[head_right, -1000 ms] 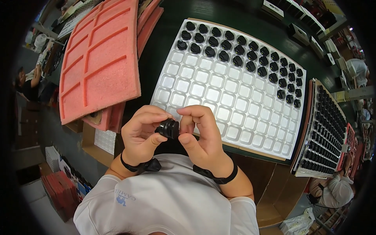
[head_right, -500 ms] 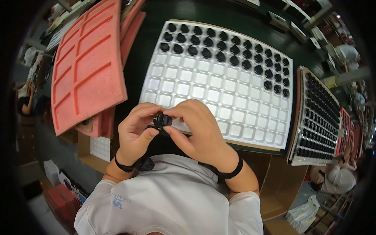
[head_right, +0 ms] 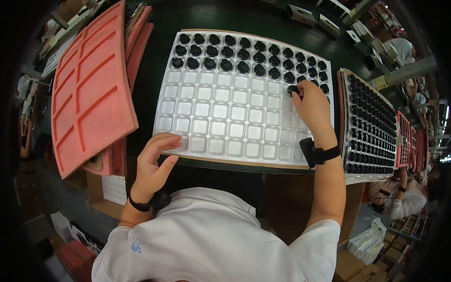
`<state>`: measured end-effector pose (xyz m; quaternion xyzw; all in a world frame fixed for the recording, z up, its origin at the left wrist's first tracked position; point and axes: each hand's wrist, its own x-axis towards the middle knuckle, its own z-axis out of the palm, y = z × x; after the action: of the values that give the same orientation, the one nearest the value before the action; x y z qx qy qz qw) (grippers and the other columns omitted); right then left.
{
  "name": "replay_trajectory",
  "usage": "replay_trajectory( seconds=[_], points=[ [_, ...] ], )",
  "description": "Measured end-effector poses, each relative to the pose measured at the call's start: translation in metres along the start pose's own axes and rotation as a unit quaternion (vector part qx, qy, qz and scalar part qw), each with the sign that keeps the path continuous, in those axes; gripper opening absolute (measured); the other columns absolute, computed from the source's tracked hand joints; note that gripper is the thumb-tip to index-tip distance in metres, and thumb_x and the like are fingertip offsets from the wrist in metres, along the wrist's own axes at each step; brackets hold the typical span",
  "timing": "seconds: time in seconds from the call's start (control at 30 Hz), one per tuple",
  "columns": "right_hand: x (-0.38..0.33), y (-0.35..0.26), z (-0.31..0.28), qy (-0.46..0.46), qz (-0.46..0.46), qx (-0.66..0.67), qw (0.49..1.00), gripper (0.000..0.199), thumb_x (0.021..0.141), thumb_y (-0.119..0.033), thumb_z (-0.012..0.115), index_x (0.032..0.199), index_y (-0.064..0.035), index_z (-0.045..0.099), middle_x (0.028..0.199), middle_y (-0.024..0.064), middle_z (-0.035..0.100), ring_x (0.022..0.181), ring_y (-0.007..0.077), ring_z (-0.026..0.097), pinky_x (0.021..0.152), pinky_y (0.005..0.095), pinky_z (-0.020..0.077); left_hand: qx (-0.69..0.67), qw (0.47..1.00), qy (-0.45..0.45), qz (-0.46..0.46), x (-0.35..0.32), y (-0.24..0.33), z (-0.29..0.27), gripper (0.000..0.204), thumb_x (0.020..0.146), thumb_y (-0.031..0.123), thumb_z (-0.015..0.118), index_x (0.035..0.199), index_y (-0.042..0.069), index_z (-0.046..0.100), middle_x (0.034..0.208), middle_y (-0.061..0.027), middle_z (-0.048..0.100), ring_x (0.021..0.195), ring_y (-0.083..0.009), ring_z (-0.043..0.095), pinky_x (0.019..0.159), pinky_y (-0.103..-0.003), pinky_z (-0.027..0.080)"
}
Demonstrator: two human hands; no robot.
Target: Sorting and arranging small electronic components into organizational trays at a manufacturing workstation.
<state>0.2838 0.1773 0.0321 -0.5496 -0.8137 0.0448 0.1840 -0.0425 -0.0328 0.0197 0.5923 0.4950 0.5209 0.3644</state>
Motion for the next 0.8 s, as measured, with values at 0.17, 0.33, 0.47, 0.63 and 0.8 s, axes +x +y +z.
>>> replay_trajectory(
  seconds=[0.17,0.33,0.47,0.63,0.8],
  points=[
    [0.012,-0.001,0.011,-0.030,0.016,-0.026,0.999,0.019,0.078,-0.012,0.065,0.093,-0.0002,0.059,0.078,0.0133,0.062,0.076,0.0297,0.060,0.066,0.0364,0.0468,0.016,1.000,0.023,-0.013,-0.006,-0.001,-0.011,0.033,0.081,0.001,0.062,0.113,-0.002,0.057,0.109,-0.0149,0.057,0.095,-0.0212,0.058,0.084,-0.031,0.048],
    [0.005,0.002,0.010,-0.013,-0.018,-0.045,0.999,0.023,0.079,-0.012,0.065,0.097,-0.0002,0.059,0.087,0.0155,0.061,0.078,0.0325,0.060,0.068,0.0381,0.0466,-0.089,0.993,0.038,-0.071,-0.010,-0.003,-0.021,0.035,0.085,0.002,0.060,0.118,-0.003,0.052,0.116,-0.0160,0.054,0.100,-0.0225,0.058,0.088,-0.031,0.047],
    [-0.002,-0.015,0.000,-0.014,-0.065,-0.028,0.997,0.026,0.080,-0.007,0.063,0.104,-0.0012,0.057,0.090,0.0132,0.057,0.076,0.0263,0.055,0.067,0.0343,0.0447,-0.290,0.944,0.068,-0.142,-0.013,0.004,-0.034,0.039,0.089,0.008,0.056,0.125,-0.004,0.046,0.128,-0.0192,0.048,0.110,-0.0259,0.055,0.092,-0.035,0.045],
    [-0.025,-0.057,-0.012,-0.028,-0.091,0.119,0.988,0.024,0.080,0.000,0.061,0.103,-0.0008,0.056,0.087,0.0078,0.054,0.070,0.0163,0.047,0.064,0.0264,0.0405,-0.469,0.867,0.074,-0.154,-0.017,0.015,-0.044,0.050,0.093,0.020,0.051,0.135,-0.002,0.035,0.136,-0.0214,0.040,0.124,-0.0326,0.044,0.102,-0.042,0.037],
    [-0.043,-0.083,-0.017,-0.082,-0.098,0.216,0.968,0.025,0.077,0.005,0.059,0.101,-0.0004,0.056,0.091,0.0097,0.055,0.073,0.0179,0.049,0.066,0.0267,0.0400,-0.519,0.840,0.122,-0.099,-0.018,0.028,-0.041,0.059,0.093,0.029,0.050,0.139,0.000,0.028,0.138,-0.0218,0.037,0.131,-0.0345,0.035,0.108,-0.047,0.029]
  ],
)
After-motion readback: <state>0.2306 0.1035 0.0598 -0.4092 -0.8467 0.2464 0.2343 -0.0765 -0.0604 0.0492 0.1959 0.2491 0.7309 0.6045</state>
